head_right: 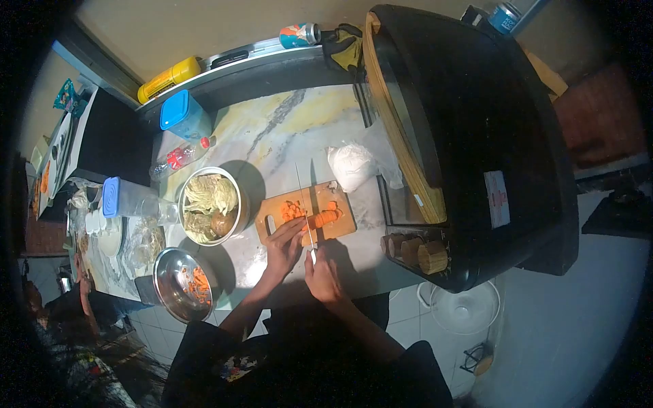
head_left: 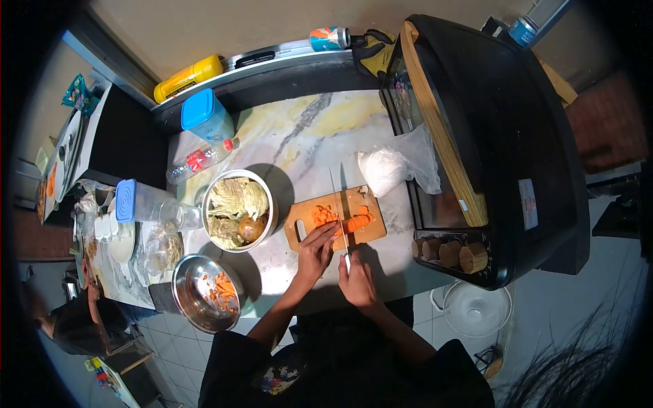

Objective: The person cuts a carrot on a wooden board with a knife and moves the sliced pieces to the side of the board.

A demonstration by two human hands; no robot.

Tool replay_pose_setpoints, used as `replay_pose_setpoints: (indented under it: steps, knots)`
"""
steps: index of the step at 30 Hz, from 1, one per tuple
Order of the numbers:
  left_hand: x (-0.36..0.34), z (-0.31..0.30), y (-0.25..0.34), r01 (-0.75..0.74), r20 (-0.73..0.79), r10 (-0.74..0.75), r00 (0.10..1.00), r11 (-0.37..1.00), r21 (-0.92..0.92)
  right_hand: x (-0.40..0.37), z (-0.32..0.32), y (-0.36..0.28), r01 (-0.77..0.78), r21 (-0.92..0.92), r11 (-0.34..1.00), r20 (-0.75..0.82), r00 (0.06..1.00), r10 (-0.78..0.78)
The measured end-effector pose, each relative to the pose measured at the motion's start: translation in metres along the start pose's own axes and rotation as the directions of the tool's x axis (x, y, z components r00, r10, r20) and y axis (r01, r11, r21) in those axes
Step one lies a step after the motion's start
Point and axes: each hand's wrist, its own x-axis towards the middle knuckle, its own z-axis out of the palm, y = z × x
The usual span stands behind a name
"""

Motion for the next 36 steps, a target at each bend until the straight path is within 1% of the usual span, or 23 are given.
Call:
replay_pose_setpoints:
  steps: [2, 5, 8, 11, 15, 17, 18, 20, 21, 23, 27, 29, 30, 31, 33, 34, 36]
  knots:
    - [0.000, 0.000, -0.001, 0.009, -0.009, -0.009, 1.000, 1.000, -0.001, -0.002, 0.002, -0.002, 0.043, 0.012, 0.999, -0.059, 0.997, -0.042]
    - [0.000, 0.000, -0.001, 0.008, -0.016, -0.008, 1.000, 1.000, -0.001, 0.000, 0.011, 0.002, 0.021, -0.023, 1.000, -0.096, 0.995, -0.023]
    - [-0.002, 0.001, -0.005, 0.016, -0.021, -0.016, 1.000, 1.000, -0.001, 0.000, 0.013, 0.002, -0.010, -0.040, 0.999, -0.061, 0.998, 0.008]
    - [-0.003, 0.001, -0.007, 0.011, -0.014, -0.011, 1.000, 1.000, -0.014, -0.001, 0.018, 0.001, -0.021, -0.047, 0.999, -0.087, 0.996, 0.017]
    - [-0.003, 0.000, -0.007, 0.022, 0.004, -0.021, 1.000, 1.000, -0.005, 0.000, 0.022, 0.001, -0.039, -0.077, 0.996, -0.063, 0.997, 0.034]
    - [-0.003, 0.000, -0.008, 0.004, -0.001, -0.004, 1.000, 1.000, -0.020, 0.000, 0.030, 0.005, -0.010, -0.124, 0.992, -0.178, 0.984, -0.012]
    - [-0.002, 0.000, -0.007, 0.011, 0.000, -0.011, 1.000, 0.999, -0.046, 0.000, 0.029, 0.003, -0.012, -0.122, 0.992, -0.175, 0.985, -0.009]
    - [-0.002, 0.000, -0.007, 0.014, 0.002, -0.013, 1.000, 0.999, -0.039, -0.001, 0.025, -0.001, -0.005, -0.159, 0.987, -0.197, 0.980, -0.027]
    - [-0.002, 0.000, -0.007, 0.012, 0.001, -0.012, 1.000, 0.999, -0.032, -0.001, 0.024, -0.002, -0.008, -0.159, 0.987, -0.197, 0.980, -0.024]
    - [-0.003, 0.001, -0.008, 0.022, 0.007, -0.022, 1.000, 0.999, -0.029, -0.001, 0.021, -0.003, -0.029, -0.153, 0.988, -0.132, 0.991, 0.008]
    - [-0.001, 0.000, -0.005, 0.027, 0.006, -0.027, 1.000, 1.000, -0.003, 0.002, 0.023, 0.001, -0.017, -0.157, 0.987, -0.129, 0.992, -0.004]
    - [-0.002, 0.001, -0.005, 0.049, 0.002, -0.049, 0.999, 0.998, -0.027, 0.000, 0.023, 0.000, -0.009, -0.165, 0.986, -0.154, 0.988, -0.016]
    - [-0.003, 0.001, -0.006, 0.038, 0.003, -0.038, 0.999, 0.999, -0.027, -0.001, 0.021, -0.002, -0.014, -0.169, 0.986, -0.156, 0.988, -0.012]
    - [-0.003, 0.000, -0.007, 0.023, 0.010, -0.023, 1.000, 0.999, -0.025, -0.001, 0.023, -0.001, -0.020, -0.165, 0.986, -0.156, 0.988, -0.006]
    - [-0.002, -0.002, -0.005, 0.025, 0.024, -0.024, 0.999, 0.999, -0.028, 0.002, 0.024, 0.001, 0.017, -0.123, 0.992, -0.155, 0.987, -0.036]
    - [-0.001, -0.003, -0.003, 0.034, 0.033, -0.033, 0.999, 0.999, -0.034, 0.004, 0.023, 0.001, 0.011, -0.125, 0.992, -0.163, 0.986, -0.031]
    - [-0.001, -0.003, -0.001, 0.052, 0.037, -0.050, 0.998, 0.998, -0.046, 0.003, 0.022, 0.000, -0.024, -0.123, 0.992, -0.121, 0.993, 0.009]
